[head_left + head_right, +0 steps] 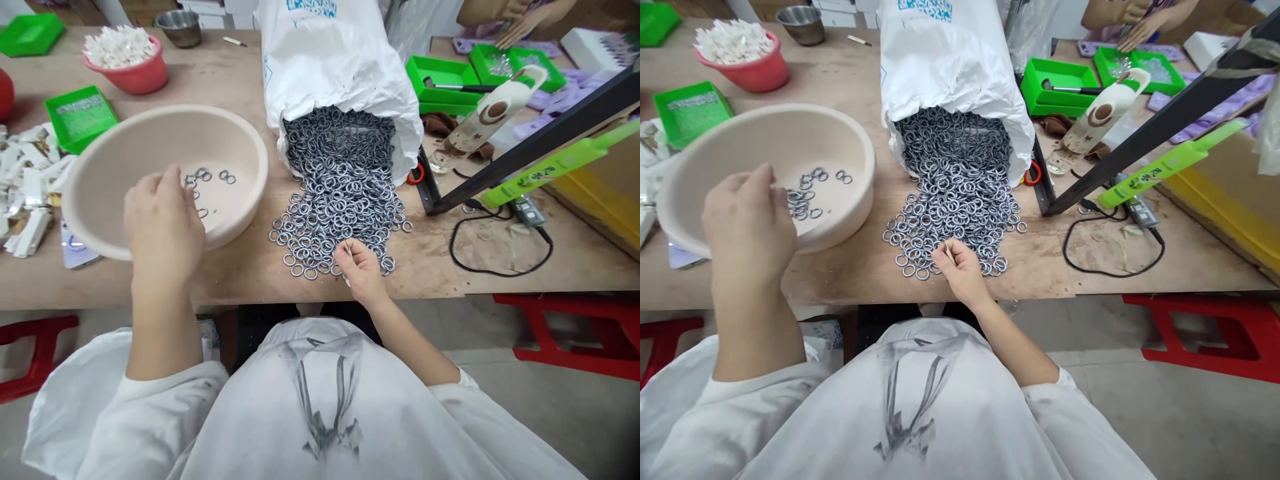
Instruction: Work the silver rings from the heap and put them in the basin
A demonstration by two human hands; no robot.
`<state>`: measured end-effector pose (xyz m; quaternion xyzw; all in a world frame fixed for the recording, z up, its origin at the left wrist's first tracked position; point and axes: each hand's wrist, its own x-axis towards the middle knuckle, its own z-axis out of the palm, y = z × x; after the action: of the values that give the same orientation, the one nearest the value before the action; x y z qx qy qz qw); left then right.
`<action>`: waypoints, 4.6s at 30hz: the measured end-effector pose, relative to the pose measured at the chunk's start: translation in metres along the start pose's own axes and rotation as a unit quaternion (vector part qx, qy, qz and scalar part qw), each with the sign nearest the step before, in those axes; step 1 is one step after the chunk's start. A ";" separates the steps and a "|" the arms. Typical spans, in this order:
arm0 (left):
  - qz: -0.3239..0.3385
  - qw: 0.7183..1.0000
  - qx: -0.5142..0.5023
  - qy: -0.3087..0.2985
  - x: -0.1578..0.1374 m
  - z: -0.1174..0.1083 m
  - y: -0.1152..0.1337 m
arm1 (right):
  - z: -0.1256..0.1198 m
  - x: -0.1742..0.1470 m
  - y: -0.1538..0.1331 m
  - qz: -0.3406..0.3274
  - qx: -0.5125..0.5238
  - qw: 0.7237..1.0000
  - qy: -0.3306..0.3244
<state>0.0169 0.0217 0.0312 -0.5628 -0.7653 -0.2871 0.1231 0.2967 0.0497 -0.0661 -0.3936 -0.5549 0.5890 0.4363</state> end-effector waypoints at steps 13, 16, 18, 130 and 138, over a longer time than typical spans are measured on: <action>0.177 0.938 -0.012 -0.296 -0.025 0.116 0.033 | -0.012 -0.012 0.006 0.026 0.017 1.000 0.005; 0.158 0.943 -0.095 -0.277 -0.022 0.115 0.029 | -0.011 -0.011 0.006 0.026 0.012 0.999 0.019; 0.136 0.935 -0.174 -0.277 -0.030 0.105 0.036 | -0.008 -0.007 0.005 0.019 0.000 0.999 0.038; -0.291 0.609 -0.639 -0.368 -0.108 0.070 0.086 | 0.012 -0.012 0.002 -0.127 -0.164 0.973 -0.104; -0.296 0.578 -0.676 -0.348 -0.097 0.072 0.100 | 0.018 -0.001 -0.003 -0.040 -0.089 0.993 -0.062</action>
<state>0.1529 0.0067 -0.0468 -0.2813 -0.4575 -0.5241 -0.6610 0.2805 0.0435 -0.0618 -0.3712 -0.6463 0.5427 0.3873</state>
